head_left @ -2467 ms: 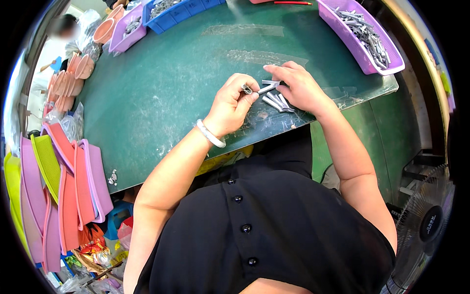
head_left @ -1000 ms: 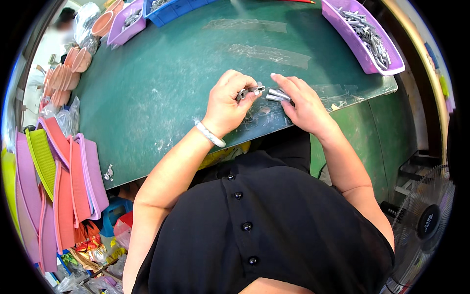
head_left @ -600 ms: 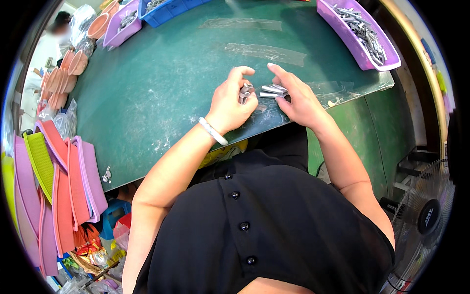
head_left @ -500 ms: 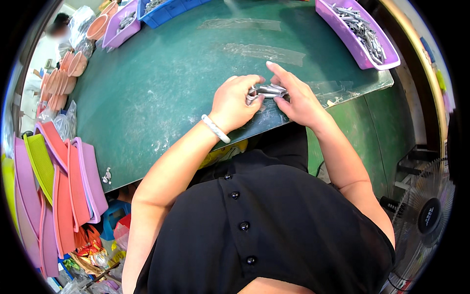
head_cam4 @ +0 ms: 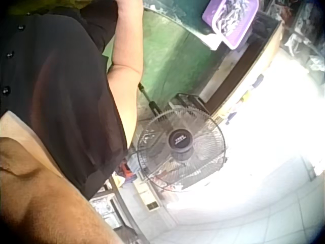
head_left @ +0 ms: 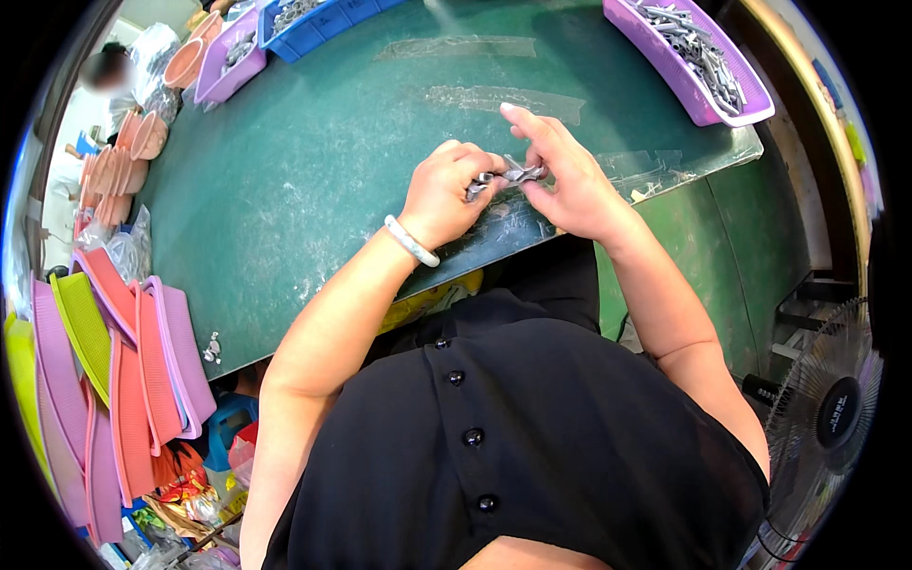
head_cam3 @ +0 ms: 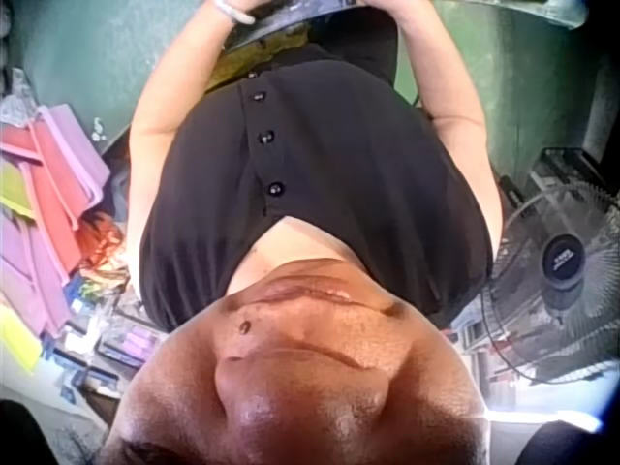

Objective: The person picks up small metal pieces from a table and assembles them by hand. They then wipe the table surface with a cloth.

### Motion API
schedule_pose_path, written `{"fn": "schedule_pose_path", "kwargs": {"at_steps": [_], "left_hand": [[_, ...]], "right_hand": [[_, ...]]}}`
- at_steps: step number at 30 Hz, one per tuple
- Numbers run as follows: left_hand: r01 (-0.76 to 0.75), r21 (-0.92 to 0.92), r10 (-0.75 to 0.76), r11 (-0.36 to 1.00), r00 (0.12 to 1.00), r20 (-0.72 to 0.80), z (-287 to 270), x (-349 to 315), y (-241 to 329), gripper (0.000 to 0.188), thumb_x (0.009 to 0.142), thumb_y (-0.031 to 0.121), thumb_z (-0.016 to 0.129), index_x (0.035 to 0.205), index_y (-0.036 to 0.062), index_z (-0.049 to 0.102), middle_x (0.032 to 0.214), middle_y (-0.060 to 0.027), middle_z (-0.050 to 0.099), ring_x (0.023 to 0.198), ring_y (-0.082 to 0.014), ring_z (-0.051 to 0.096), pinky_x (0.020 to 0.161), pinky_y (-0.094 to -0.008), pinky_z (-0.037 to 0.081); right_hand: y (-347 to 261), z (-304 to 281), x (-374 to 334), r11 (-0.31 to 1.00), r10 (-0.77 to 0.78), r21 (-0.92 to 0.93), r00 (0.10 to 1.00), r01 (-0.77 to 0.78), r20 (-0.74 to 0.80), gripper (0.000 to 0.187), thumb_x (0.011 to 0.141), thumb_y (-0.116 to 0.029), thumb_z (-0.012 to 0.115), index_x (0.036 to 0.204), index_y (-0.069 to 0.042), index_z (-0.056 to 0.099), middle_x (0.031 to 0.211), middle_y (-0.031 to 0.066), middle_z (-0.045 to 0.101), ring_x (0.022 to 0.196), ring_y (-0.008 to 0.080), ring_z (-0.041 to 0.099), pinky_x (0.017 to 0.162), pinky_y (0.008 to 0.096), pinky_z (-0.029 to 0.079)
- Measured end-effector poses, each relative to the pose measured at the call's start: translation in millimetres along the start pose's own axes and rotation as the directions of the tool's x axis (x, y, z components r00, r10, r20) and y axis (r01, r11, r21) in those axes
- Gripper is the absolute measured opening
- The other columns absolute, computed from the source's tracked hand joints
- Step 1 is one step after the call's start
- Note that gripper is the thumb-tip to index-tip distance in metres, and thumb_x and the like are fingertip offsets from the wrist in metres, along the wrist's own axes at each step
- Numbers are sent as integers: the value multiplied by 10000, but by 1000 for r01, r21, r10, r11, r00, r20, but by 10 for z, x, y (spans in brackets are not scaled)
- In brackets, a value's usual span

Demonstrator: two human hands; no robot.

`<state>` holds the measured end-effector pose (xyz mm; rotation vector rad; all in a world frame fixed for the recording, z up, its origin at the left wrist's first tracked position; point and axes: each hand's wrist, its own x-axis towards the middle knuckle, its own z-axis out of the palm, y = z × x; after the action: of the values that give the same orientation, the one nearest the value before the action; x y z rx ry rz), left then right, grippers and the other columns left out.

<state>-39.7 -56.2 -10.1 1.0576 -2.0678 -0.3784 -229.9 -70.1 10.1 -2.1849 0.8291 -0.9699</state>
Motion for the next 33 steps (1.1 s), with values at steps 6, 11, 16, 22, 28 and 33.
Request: {"fn": "schedule_pose_path", "kwargs": {"at_steps": [6,11,16,22,28,33], "left_hand": [[204,-317,-236,926,969,-68,-87,-109,7,128,757,27,682,871,35,626,800,-39,593,718,-119,540,640,-240,429],[81,-250,-124,965,979,-159,-203,-180,16,142,751,-15,674,871,31,614,821,-37,593,711,-110,546,643,-234,437],[-5,-234,-56,972,966,-251,-280,-240,19,191,734,-37,677,894,34,602,826,-48,585,760,-125,548,649,-248,443],[-137,-173,56,975,913,-404,-401,-319,51,215,735,-44,668,915,42,587,936,-86,585,791,-137,542,668,-242,449],[38,-431,-203,902,917,-344,-463,-447,74,172,778,-22,630,924,33,558,1086,-132,580,788,-95,530,676,-238,461],[179,-753,-492,632,844,-212,-405,-542,69,217,804,-7,587,1001,24,502,1057,-115,584,766,-70,521,647,-221,481]], "right_hand": [[-100,-83,95,995,-70,-68,997,71,9,716,670,132,515,1323,-126,376,1094,163,491,891,323,542,754,369,467],[-116,-138,147,960,-150,-219,980,177,133,715,659,129,501,1326,-102,386,944,105,541,757,250,519,694,328,450],[-136,-121,196,963,-53,-240,957,125,286,715,664,126,495,1329,-102,367,879,99,563,819,290,540,744,381,449],[-239,31,214,974,-38,-202,951,104,306,687,688,101,533,1324,-101,371,840,83,567,805,270,542,743,373,449],[-107,144,147,981,-25,-183,980,62,199,666,698,72,599,1309,-94,394,795,79,581,776,252,560,707,352,461],[-166,204,134,994,75,75,995,-80,67,637,702,63,625,1285,-95,424,839,90,628,787,245,602,715,331,490]]}}
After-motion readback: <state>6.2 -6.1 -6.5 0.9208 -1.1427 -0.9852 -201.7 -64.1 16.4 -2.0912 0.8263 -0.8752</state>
